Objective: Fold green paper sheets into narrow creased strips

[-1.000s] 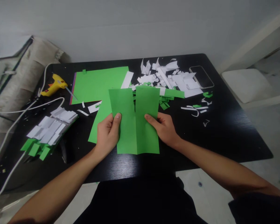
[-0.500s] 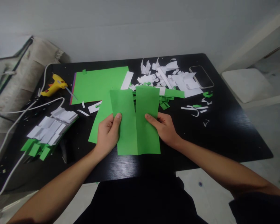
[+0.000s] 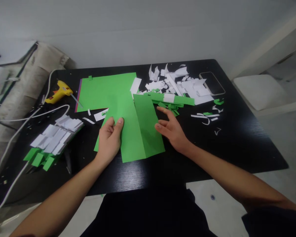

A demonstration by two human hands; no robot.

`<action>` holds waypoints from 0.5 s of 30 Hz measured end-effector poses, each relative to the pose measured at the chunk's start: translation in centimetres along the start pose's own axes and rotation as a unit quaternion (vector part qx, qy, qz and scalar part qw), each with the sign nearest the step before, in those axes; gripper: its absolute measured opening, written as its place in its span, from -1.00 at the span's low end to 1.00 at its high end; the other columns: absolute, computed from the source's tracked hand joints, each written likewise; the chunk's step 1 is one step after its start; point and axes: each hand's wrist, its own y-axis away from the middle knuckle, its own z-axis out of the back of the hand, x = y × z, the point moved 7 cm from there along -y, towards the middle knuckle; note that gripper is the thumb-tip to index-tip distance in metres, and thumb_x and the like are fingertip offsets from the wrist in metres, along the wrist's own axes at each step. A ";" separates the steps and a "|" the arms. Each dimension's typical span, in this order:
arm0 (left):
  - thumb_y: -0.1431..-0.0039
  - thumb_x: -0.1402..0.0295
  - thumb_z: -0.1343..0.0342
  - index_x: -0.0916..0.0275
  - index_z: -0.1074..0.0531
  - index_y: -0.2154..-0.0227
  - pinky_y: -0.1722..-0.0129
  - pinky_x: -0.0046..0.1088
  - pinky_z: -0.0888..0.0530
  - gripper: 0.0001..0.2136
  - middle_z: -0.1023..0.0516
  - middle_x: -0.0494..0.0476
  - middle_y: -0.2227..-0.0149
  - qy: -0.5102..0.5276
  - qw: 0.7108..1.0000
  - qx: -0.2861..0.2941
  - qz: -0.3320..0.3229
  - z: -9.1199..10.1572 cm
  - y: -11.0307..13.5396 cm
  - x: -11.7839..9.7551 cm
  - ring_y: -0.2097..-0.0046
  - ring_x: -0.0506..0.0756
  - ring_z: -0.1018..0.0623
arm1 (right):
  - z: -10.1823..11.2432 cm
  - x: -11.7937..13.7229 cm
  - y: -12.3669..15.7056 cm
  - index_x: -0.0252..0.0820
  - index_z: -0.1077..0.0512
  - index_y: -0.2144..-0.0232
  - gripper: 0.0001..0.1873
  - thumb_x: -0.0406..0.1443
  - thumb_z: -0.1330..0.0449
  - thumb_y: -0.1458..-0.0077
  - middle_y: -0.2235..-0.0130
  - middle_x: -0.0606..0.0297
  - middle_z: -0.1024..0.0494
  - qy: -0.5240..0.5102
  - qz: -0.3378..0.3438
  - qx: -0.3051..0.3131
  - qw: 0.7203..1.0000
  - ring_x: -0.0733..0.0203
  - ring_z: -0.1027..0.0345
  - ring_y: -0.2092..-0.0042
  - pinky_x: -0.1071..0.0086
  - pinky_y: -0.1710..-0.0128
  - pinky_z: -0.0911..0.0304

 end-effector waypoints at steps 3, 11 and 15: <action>-0.13 0.01 -0.36 0.13 -0.38 0.29 0.56 -0.48 -0.27 -0.63 -0.36 -0.11 0.54 0.062 0.998 -0.015 -0.005 0.3 -0.2 -0.1 0.57 -0.01 -0.31 | 0.0 -0.5 -0.3 0.03 -0.32 -0.18 -0.14 -0.20 -0.56 0.15 0.31 0.42 -0.54 -0.048 -0.038 0.014 0.998 0.24 -0.48 0.33 0.38 0.33 -0.43; -0.09 0.24 -0.43 0.12 -0.40 0.21 0.25 -0.46 -0.52 -0.68 -0.57 0.01 0.26 0.160 0.986 -0.027 -0.033 0.7 -0.6 -0.5 0.25 0.04 -0.59 | -2.2 -1.9 0.4 -0.24 -0.56 0.15 -0.53 -0.30 -0.55 0.15 0.20 0.22 -0.69 -0.106 -0.187 0.213 0.953 0.21 -0.60 0.23 0.35 0.20 -0.55; -0.10 0.20 -0.40 0.09 -0.41 0.21 0.19 -0.40 -0.56 -0.70 -0.59 0.09 0.15 0.162 0.985 -0.035 -0.046 0.8 -0.7 -1.0 0.08 0.12 -0.61 | -2.9 -2.2 1.0 -0.23 -0.56 0.08 -0.44 -0.40 -0.56 0.21 0.25 0.28 -0.68 -0.092 -0.199 0.263 0.939 0.19 -0.61 0.23 0.32 0.21 -0.57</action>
